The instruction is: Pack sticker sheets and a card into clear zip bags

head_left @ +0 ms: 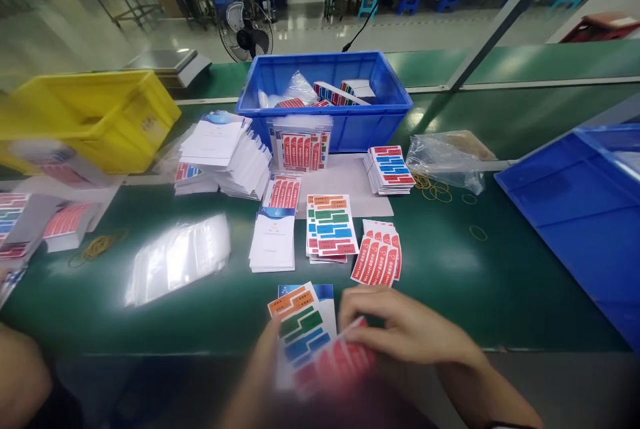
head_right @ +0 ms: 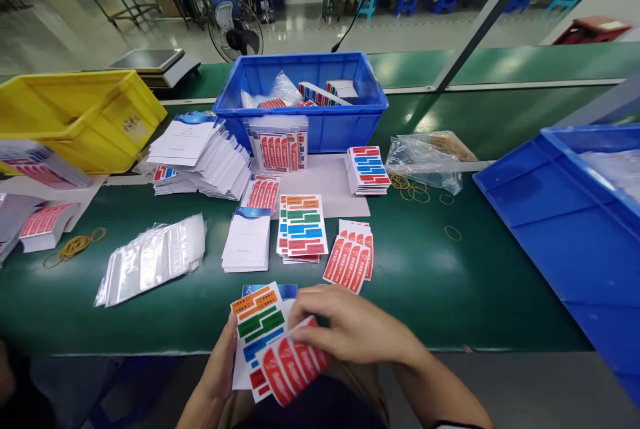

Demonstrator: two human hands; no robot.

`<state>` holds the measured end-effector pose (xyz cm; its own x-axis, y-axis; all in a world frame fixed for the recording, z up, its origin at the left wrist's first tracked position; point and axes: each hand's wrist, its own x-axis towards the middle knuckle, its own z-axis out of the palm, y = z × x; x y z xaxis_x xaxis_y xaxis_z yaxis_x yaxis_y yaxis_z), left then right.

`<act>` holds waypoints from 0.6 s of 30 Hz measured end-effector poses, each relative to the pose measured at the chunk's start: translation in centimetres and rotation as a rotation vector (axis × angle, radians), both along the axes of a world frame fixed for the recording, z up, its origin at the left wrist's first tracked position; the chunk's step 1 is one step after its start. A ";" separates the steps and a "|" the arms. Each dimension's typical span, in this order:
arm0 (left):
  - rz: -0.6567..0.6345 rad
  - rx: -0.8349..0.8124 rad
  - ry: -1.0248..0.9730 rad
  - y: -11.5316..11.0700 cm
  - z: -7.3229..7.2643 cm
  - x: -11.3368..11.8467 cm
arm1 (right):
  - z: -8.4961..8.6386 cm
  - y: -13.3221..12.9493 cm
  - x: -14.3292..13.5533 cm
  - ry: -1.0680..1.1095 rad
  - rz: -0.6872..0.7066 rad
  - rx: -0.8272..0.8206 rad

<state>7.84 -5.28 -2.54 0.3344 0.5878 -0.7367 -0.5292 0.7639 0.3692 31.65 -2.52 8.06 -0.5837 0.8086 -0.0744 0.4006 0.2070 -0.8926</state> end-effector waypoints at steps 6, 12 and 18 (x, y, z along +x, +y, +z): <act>-0.162 0.158 0.149 -0.8 -1.0 -0.5 | -4.2 1.0 -6.4 -0.401 -0.133 0.337; -0.335 0.362 0.240 0.3 -1.1 -0.8 | -4.9 1.1 -6.6 -0.474 -0.079 0.365; -0.377 0.508 0.265 1.4 1.1 -2.0 | -6.5 2.2 -7.3 -0.374 -0.058 0.563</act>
<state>5.87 -3.91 -1.40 0.4303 0.7607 -0.4859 -0.1033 0.5763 0.8107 24.39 -0.36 1.54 -0.5548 0.8125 0.1788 0.6859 0.5684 -0.4543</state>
